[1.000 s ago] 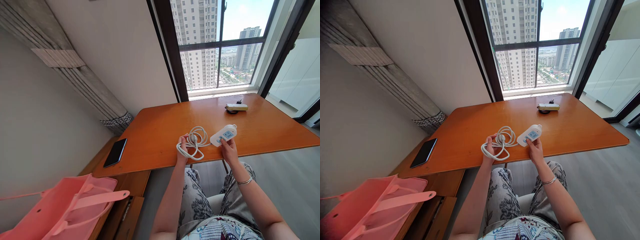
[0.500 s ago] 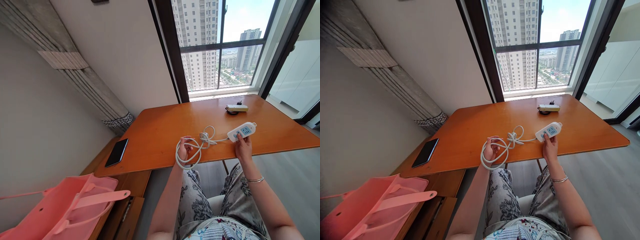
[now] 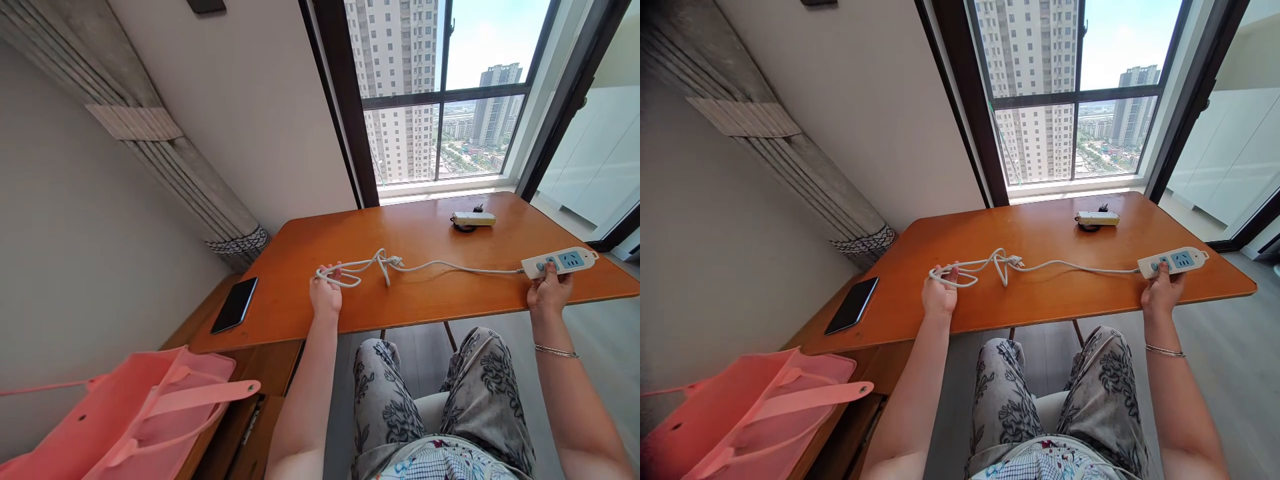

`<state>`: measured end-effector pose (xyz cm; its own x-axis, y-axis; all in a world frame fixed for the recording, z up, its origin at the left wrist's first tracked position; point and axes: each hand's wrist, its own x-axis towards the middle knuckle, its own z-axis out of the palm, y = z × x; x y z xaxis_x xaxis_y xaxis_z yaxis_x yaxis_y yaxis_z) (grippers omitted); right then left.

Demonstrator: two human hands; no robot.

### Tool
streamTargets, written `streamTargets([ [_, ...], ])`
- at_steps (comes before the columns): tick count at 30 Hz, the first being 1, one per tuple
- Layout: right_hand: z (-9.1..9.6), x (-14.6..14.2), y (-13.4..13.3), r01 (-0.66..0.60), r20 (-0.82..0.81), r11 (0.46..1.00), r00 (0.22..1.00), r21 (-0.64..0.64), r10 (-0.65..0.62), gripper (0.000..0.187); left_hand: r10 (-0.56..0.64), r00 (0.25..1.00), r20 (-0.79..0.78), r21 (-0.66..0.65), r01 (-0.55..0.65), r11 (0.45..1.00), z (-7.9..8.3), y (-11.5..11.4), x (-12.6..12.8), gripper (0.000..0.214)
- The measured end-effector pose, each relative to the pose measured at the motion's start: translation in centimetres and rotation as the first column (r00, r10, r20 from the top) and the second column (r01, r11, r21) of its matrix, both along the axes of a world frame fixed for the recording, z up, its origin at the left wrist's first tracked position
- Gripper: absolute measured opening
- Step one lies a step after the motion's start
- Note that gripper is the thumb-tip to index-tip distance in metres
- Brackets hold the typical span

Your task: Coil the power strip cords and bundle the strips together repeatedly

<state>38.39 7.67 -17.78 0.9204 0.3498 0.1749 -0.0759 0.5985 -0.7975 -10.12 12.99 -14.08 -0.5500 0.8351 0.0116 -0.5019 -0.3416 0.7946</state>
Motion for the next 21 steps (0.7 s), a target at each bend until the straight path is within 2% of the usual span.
streamTargets([
  [2,0.0,0.3,0.1,0.017,-0.022,1.0,1.0,0.023,-0.016,0.044,0.093,0.991,-0.097,0.045,-0.089,0.995,0.1,0.9,-0.5,0.013],
  [5,-0.1,0.4,0.3,0.022,-0.034,0.997,0.999,0.072,-0.019,0.041,0.19,0.936,-0.295,0.036,-0.188,0.982,-0.2,2.1,-1.3,0.035],
  [8,-0.2,0.3,0.4,0.013,-0.031,0.996,0.999,0.084,-0.01,0.041,0.158,0.86,-0.484,-0.038,-0.201,0.979,-0.7,3.1,-2.4,0.056],
  [10,-0.3,0.3,0.3,0.008,-0.03,0.997,1.0,0.071,-0.006,0.041,0.101,0.818,-0.566,-0.108,-0.195,0.975,-0.9,3.6,-3.2,0.063],
  [12,-0.4,0.4,0.3,-0.004,-0.032,0.998,0.999,0.057,0.006,0.043,0.1,0.769,-0.632,-0.152,-0.249,0.956,-1.0,3.8,-3.7,0.065],
  [15,-0.4,0.3,0.3,-0.024,-0.014,0.999,1.0,0.03,0.025,0.045,0.17,0.675,-0.718,-0.097,-0.34,0.935,-0.8,3.4,-3.2,0.06],
  [18,-0.4,0.2,0.3,-0.025,0.016,1.0,1.0,-0.001,0.025,0.048,0.2,0.534,-0.822,0.053,-0.277,0.96,-0.5,2.6,-1.4,0.046],
  [19,-0.4,0.2,0.4,-0.024,0.018,1.0,1.0,-0.006,0.024,0.05,0.174,0.474,-0.863,0.072,-0.224,0.972,-0.5,2.4,-0.6,0.04],
  [21,-0.4,0.2,0.4,-0.029,0.016,1.0,0.999,-0.007,0.029,0.052,0.054,0.341,-0.939,0.023,-0.094,0.995,-0.4,2.2,1.0,0.028],
])
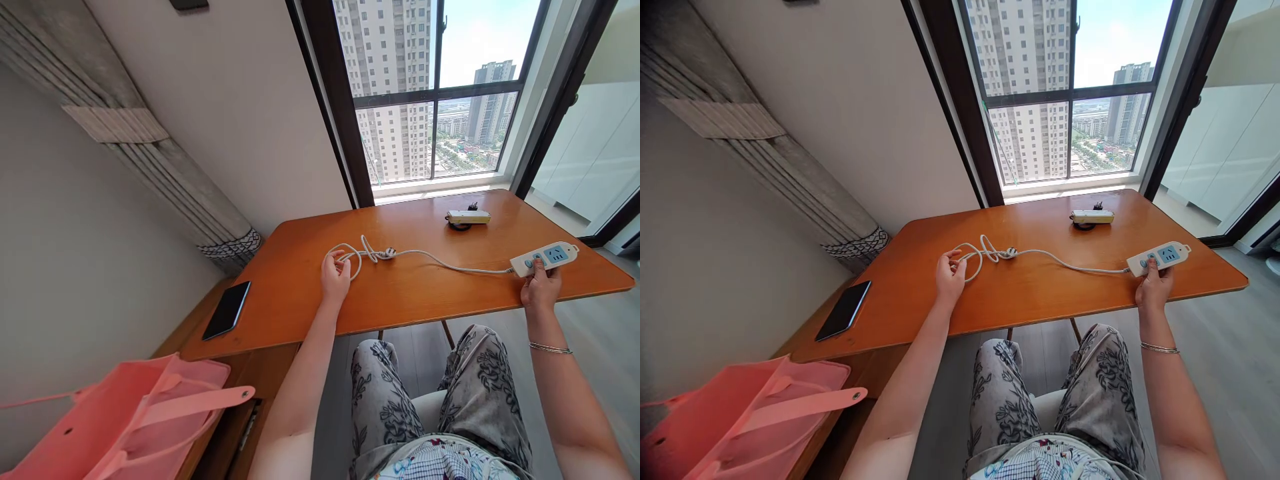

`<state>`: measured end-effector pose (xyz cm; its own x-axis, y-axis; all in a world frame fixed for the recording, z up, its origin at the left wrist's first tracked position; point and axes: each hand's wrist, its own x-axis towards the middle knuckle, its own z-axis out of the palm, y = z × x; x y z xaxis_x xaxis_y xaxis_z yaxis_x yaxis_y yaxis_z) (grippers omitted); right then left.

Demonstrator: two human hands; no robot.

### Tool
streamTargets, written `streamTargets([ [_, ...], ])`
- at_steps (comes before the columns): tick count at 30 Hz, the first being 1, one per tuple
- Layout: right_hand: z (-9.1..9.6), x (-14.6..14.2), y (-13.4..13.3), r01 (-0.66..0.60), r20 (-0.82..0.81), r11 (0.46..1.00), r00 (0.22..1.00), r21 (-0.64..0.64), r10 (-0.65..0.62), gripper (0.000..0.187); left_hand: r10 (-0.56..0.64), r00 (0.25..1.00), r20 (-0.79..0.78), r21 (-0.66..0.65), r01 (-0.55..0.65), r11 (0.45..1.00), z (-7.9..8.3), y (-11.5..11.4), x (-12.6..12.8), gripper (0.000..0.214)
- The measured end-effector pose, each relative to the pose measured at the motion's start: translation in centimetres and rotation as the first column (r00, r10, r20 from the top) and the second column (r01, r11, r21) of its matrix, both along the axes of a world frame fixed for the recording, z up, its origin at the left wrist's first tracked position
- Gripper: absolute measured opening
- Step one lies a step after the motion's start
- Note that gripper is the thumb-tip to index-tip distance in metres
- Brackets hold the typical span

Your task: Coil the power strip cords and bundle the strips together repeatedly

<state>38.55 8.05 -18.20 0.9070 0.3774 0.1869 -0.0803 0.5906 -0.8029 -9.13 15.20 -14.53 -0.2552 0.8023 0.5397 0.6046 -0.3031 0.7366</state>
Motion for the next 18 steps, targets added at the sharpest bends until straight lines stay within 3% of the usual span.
streamTargets([
  [2,-0.1,0.0,0.0,-0.011,-0.002,1.0,1.0,0.0,0.011,0.052,-0.098,0.985,-0.142,-0.083,0.087,0.993,-0.1,0.2,1.4,0.029],
  [8,-0.4,0.1,0.1,-0.024,-0.019,0.999,1.0,0.031,0.024,0.055,-0.221,0.825,-0.519,-0.234,0.112,0.966,-0.2,2.1,3.6,0.051],
  [13,-0.8,0.1,0.3,0.005,0.026,1.0,1.0,0.013,-0.005,0.056,-0.308,0.742,-0.596,-0.364,0.093,0.927,0.4,3.2,4.5,0.056],
  [18,-1.1,0.2,0.4,0.008,0.072,1.0,0.997,-0.013,-0.007,0.055,-0.285,0.699,-0.656,-0.351,0.053,0.935,1.1,3.2,4.9,0.044],
])
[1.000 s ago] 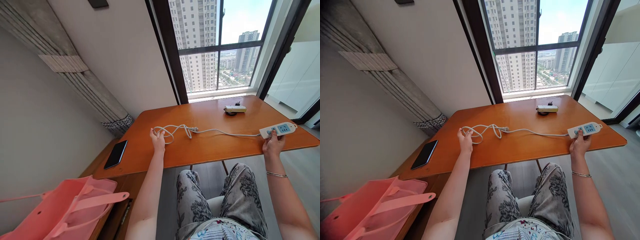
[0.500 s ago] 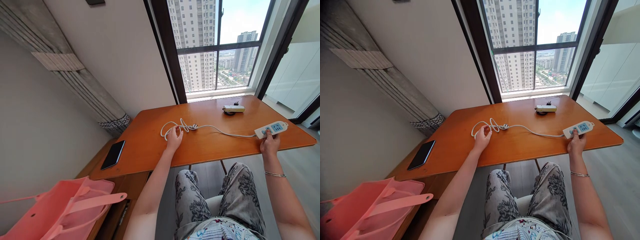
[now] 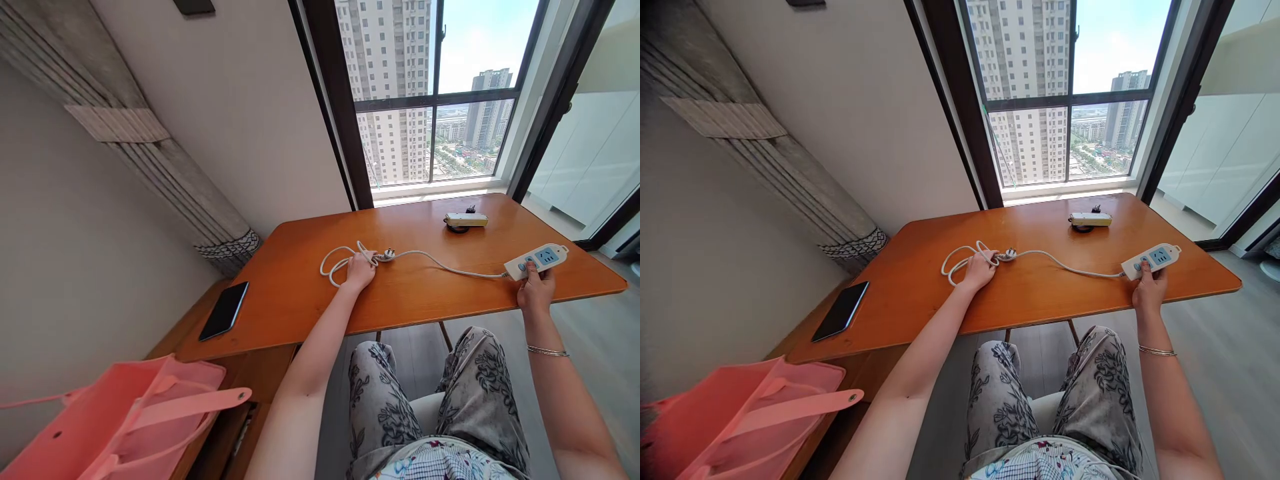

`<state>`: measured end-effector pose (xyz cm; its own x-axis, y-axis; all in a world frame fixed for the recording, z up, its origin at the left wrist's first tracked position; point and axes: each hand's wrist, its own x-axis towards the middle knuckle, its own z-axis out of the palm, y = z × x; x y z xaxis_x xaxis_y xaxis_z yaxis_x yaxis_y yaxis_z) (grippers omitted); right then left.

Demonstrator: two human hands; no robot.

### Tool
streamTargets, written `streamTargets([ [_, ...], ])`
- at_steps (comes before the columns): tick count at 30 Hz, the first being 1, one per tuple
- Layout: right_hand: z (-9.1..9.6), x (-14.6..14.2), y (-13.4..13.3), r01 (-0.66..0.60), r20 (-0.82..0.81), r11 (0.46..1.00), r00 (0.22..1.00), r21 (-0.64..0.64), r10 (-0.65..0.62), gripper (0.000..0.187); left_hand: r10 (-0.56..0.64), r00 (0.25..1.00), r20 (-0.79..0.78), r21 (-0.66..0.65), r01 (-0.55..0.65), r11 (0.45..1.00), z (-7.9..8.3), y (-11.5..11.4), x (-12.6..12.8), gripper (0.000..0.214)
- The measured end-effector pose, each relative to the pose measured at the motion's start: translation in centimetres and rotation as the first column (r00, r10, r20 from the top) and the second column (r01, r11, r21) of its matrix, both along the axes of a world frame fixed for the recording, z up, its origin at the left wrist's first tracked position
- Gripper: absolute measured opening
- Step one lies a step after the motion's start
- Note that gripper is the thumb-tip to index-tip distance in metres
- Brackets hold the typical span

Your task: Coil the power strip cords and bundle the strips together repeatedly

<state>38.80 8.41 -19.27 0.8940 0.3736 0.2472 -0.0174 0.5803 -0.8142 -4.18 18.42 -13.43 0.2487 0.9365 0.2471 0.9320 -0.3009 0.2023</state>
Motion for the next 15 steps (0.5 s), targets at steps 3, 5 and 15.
streamTargets([
  [3,-0.1,0.1,0.0,0.005,0.031,1.0,1.0,-0.02,-0.004,0.054,0.005,0.999,-0.05,-0.003,-0.005,1.0,0.3,-0.2,0.1,0.038],
  [5,-0.1,0.0,-0.1,0.001,0.037,0.999,0.999,-0.033,0.0,0.055,-0.001,0.998,-0.065,-0.017,-0.001,1.0,0.6,-0.3,0.1,0.032],
  [15,0.2,-0.3,-0.2,0.004,0.026,1.0,1.0,-0.009,-0.003,0.052,-0.025,0.999,-0.048,0.037,0.026,0.999,0.5,-1.0,-1.0,0.021],
])
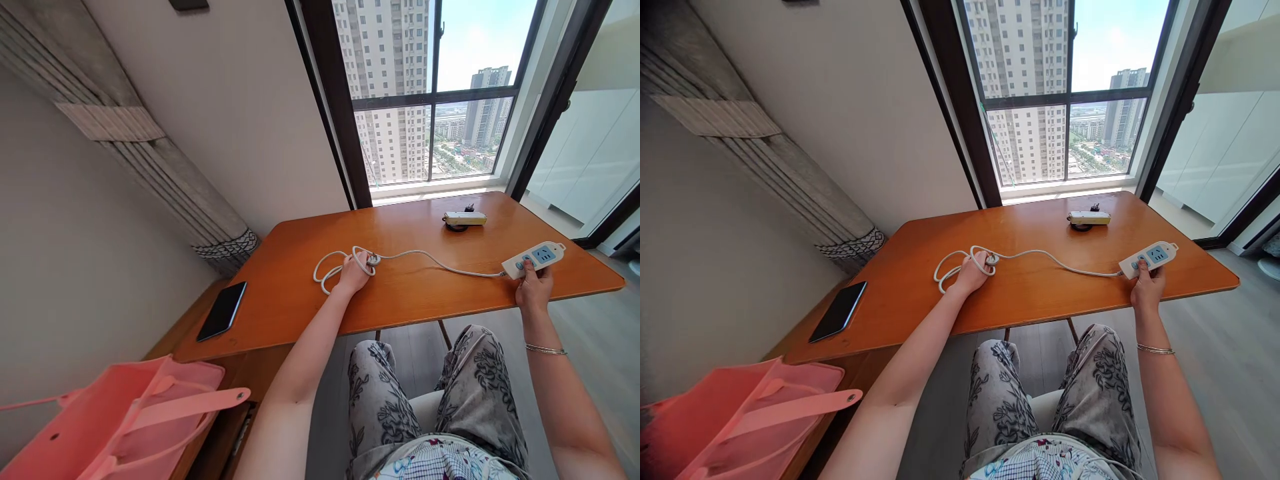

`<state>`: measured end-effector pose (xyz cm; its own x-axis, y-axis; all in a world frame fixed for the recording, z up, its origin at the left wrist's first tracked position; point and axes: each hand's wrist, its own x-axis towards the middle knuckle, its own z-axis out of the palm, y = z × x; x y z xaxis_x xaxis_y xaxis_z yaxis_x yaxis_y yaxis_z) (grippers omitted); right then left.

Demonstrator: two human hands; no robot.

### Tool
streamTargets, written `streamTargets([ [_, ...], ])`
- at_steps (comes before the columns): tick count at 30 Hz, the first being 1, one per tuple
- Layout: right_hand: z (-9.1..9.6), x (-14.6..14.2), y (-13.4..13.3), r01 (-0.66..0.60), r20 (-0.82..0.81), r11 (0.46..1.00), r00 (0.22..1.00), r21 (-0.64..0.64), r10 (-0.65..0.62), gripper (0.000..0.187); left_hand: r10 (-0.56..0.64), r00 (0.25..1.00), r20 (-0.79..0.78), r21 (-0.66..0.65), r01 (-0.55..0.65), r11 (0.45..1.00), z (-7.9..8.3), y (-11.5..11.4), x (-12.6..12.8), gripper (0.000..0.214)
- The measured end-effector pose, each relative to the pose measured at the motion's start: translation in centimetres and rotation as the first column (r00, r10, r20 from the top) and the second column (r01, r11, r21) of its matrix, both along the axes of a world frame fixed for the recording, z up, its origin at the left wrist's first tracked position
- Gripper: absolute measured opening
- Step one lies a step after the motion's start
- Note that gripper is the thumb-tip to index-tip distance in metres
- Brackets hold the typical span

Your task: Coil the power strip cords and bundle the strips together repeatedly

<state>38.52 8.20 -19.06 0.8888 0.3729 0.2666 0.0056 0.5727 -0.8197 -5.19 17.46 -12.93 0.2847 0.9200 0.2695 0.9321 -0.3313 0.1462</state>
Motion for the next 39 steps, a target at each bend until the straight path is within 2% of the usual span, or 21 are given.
streamTargets([
  [4,0.3,-0.2,-0.1,0.023,-0.025,1.0,0.999,-0.003,-0.023,0.058,-0.005,0.99,-0.144,0.005,0.006,1.0,0.4,0.0,-2.3,0.017],
  [7,0.7,-0.5,-0.4,0.026,-0.028,1.0,0.999,0.004,-0.026,0.06,0.033,0.968,-0.25,0.047,-0.022,0.999,0.9,0.1,-4.5,0.025],
  [9,1.0,-0.7,-0.5,0.023,-0.034,1.0,0.999,0.019,-0.022,0.06,0.072,0.965,-0.254,0.069,-0.056,0.996,1.2,0.2,-5.8,0.03],
  [14,1.1,-0.8,-0.5,0.014,-0.078,0.999,0.997,0.033,-0.012,0.054,0.247,0.957,-0.153,0.102,-0.234,0.967,2.4,0.8,-8.5,0.031],
  [18,0.9,-0.7,-0.4,0.027,-0.061,0.999,0.998,0.033,-0.025,0.05,0.4,0.914,0.067,0.101,-0.405,0.909,3.3,1.7,-10.4,0.026],
  [21,0.5,-0.5,-0.3,0.037,-0.025,0.999,0.999,0.032,-0.036,0.051,0.455,0.861,0.227,0.1,-0.485,0.869,3.7,2.3,-11.7,0.023],
  [26,0.1,-0.1,-0.1,0.061,0.03,0.998,0.998,-0.012,-0.06,0.048,0.446,0.785,0.429,0.056,-0.516,0.855,3.6,3.0,-12.9,0.012],
  [30,0.2,-0.2,-0.2,0.051,0.029,0.997,0.998,-0.058,-0.049,0.051,0.438,0.756,0.487,0.034,-0.518,0.855,3.2,3.3,-13.5,0.019],
  [34,0.6,-0.5,-0.4,0.039,0.018,0.997,0.999,-0.061,-0.038,0.058,0.434,0.791,0.43,0.105,-0.521,0.847,2.9,3.4,-14.2,0.02],
  [39,0.9,-0.8,-0.6,0.047,0.029,0.996,0.999,-0.078,-0.045,0.061,0.357,0.873,0.332,0.26,-0.449,0.855,2.5,3.2,-14.9,0.018],
])
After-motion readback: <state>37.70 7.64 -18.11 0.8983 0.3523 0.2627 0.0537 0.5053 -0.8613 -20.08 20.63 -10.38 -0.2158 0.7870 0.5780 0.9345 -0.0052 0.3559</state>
